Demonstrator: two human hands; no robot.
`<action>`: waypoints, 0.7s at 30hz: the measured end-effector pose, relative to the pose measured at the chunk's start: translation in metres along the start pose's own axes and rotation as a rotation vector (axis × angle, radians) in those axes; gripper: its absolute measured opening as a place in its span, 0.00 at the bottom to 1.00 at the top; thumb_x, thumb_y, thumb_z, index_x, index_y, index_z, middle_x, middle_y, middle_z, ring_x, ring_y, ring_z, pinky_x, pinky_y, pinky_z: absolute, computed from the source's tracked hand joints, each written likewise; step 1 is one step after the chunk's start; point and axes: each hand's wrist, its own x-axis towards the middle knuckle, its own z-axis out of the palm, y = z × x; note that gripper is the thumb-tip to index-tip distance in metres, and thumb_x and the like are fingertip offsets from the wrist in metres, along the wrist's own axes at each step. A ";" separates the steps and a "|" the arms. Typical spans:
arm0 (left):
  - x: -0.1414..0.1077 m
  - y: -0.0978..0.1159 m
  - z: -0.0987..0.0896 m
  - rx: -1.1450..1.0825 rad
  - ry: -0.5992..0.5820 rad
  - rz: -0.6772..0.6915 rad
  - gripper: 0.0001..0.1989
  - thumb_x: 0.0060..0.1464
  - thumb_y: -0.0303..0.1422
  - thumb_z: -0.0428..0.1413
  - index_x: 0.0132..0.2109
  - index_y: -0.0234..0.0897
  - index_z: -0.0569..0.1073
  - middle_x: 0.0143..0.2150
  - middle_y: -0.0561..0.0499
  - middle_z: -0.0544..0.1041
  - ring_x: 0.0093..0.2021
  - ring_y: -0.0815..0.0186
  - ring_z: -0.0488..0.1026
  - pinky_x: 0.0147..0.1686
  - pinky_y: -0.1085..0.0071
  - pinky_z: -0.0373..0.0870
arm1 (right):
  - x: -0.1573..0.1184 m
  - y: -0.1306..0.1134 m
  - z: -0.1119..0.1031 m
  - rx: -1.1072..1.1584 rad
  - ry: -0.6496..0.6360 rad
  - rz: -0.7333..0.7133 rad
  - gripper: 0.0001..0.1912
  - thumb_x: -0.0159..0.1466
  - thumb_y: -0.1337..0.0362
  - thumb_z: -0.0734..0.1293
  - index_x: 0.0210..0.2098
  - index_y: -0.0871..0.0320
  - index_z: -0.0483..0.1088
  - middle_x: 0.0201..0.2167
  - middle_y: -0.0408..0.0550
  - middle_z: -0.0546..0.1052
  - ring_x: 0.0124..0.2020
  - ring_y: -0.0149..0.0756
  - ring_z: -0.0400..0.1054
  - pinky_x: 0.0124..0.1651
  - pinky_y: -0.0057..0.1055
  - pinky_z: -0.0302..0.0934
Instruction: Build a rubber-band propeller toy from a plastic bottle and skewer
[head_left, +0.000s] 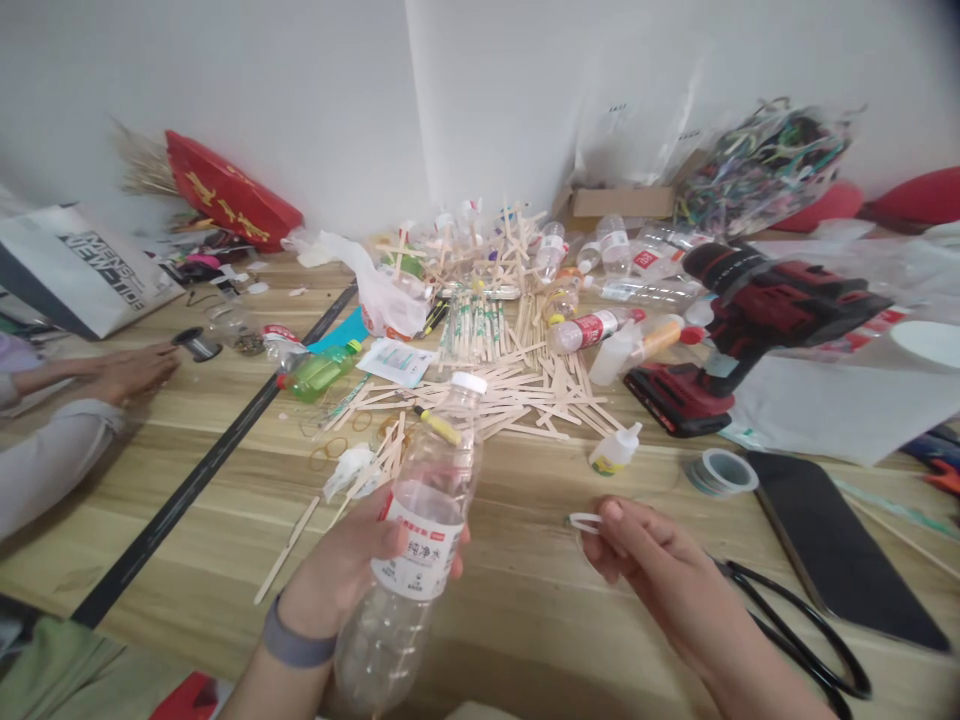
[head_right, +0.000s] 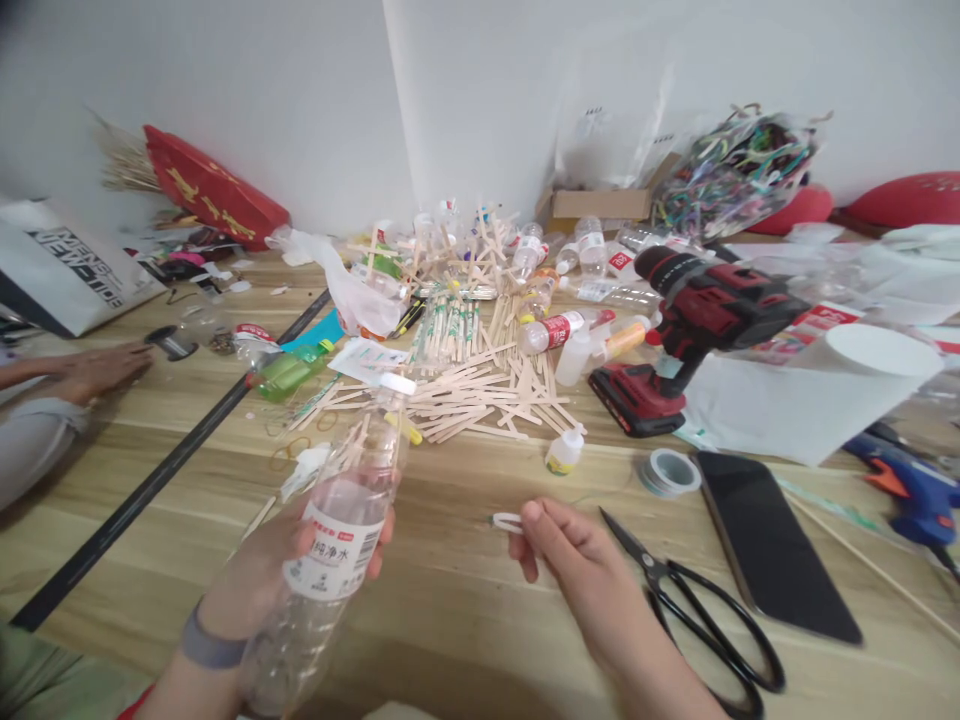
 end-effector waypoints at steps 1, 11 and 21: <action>-0.002 0.001 -0.002 0.003 0.018 0.009 0.33 0.44 0.43 0.67 0.56 0.36 0.71 0.40 0.44 0.79 0.33 0.61 0.77 0.31 0.71 0.68 | -0.001 -0.001 -0.003 0.028 0.044 0.007 0.28 0.60 0.39 0.66 0.20 0.58 0.69 0.18 0.44 0.68 0.23 0.32 0.57 0.28 0.31 0.49; -0.017 0.014 -0.012 0.050 0.184 0.083 0.34 0.43 0.44 0.68 0.56 0.35 0.72 0.39 0.44 0.79 0.33 0.60 0.77 0.32 0.70 0.68 | -0.012 -0.011 -0.073 0.195 0.450 0.135 0.26 0.41 0.40 0.77 0.19 0.54 0.68 0.17 0.44 0.65 0.18 0.30 0.54 0.20 0.32 0.55; -0.015 0.013 -0.006 0.071 0.150 0.049 0.31 0.43 0.42 0.68 0.54 0.35 0.73 0.39 0.45 0.79 0.34 0.60 0.77 0.33 0.70 0.69 | -0.024 -0.010 -0.096 0.315 0.469 0.020 0.25 0.56 0.44 0.72 0.16 0.52 0.61 0.18 0.43 0.58 0.19 0.30 0.53 0.23 0.37 0.55</action>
